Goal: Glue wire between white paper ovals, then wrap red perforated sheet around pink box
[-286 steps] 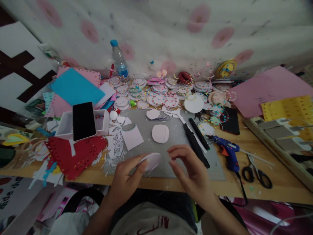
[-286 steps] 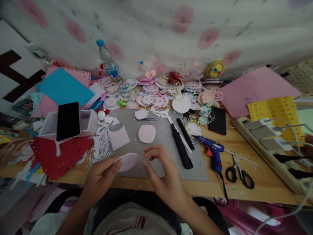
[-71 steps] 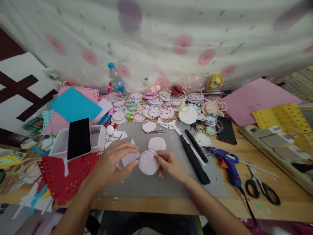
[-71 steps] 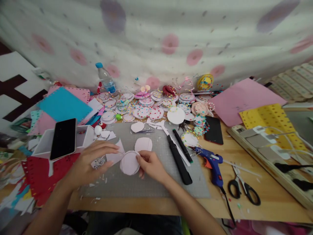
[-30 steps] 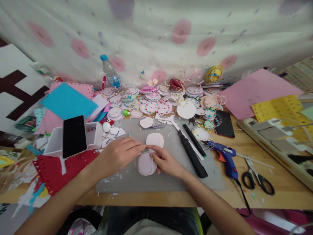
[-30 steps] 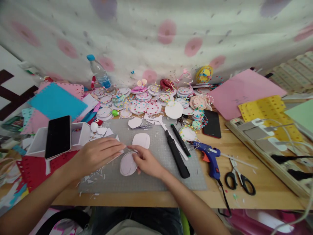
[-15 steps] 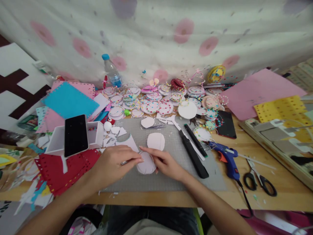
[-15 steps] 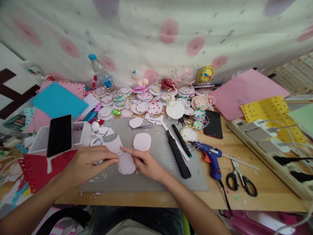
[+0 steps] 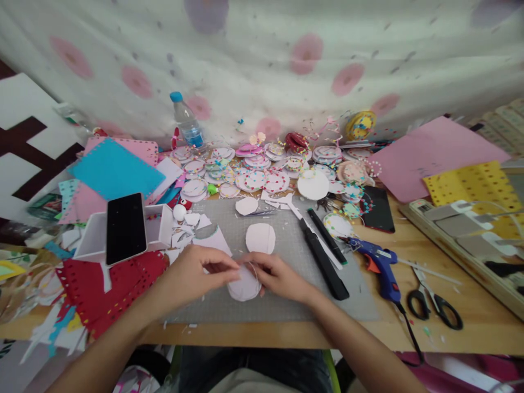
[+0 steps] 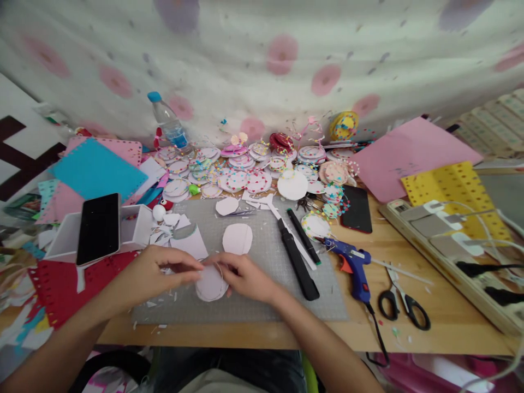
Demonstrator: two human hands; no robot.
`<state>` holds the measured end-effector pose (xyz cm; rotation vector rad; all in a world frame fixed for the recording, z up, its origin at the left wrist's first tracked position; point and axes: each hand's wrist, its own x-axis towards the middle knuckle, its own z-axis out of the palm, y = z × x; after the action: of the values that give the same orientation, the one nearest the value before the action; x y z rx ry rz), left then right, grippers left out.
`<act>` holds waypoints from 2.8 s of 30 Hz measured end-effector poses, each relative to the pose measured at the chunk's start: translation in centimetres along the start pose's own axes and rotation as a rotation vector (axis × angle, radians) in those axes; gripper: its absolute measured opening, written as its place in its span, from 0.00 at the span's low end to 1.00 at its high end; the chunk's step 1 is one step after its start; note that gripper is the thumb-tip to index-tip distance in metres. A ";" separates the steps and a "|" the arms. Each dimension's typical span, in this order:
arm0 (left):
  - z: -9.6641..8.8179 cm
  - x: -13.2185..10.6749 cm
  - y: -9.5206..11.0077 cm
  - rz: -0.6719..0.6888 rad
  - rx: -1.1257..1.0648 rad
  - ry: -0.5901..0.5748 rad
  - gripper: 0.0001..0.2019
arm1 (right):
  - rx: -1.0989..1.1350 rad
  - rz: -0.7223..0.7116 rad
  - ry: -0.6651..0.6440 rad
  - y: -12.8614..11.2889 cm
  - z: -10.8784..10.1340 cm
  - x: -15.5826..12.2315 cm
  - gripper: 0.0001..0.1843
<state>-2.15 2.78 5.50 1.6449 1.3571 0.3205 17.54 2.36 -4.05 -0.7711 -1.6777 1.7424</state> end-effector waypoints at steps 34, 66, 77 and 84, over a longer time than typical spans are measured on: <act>3.3 0.4 -6.4 -0.113 -0.027 0.007 0.13 | -1.201 0.001 0.082 1.7 0.7 0.5 0.22; 5.2 -0.6 -5.7 -0.214 -0.199 0.068 0.20 | -1.210 -0.116 0.182 2.1 1.2 -0.1 0.23; 5.4 -0.4 -6.3 -0.266 -0.318 0.063 0.21 | -0.910 0.041 0.195 1.7 1.0 -0.1 0.22; 4.7 -0.5 -6.4 -0.237 -0.325 0.095 0.21 | -0.382 0.191 0.057 0.7 -0.5 0.1 0.19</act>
<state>-3.00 -0.38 -1.80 1.2016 1.4681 0.4563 17.89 2.75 -4.82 -1.1740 -1.9801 1.5183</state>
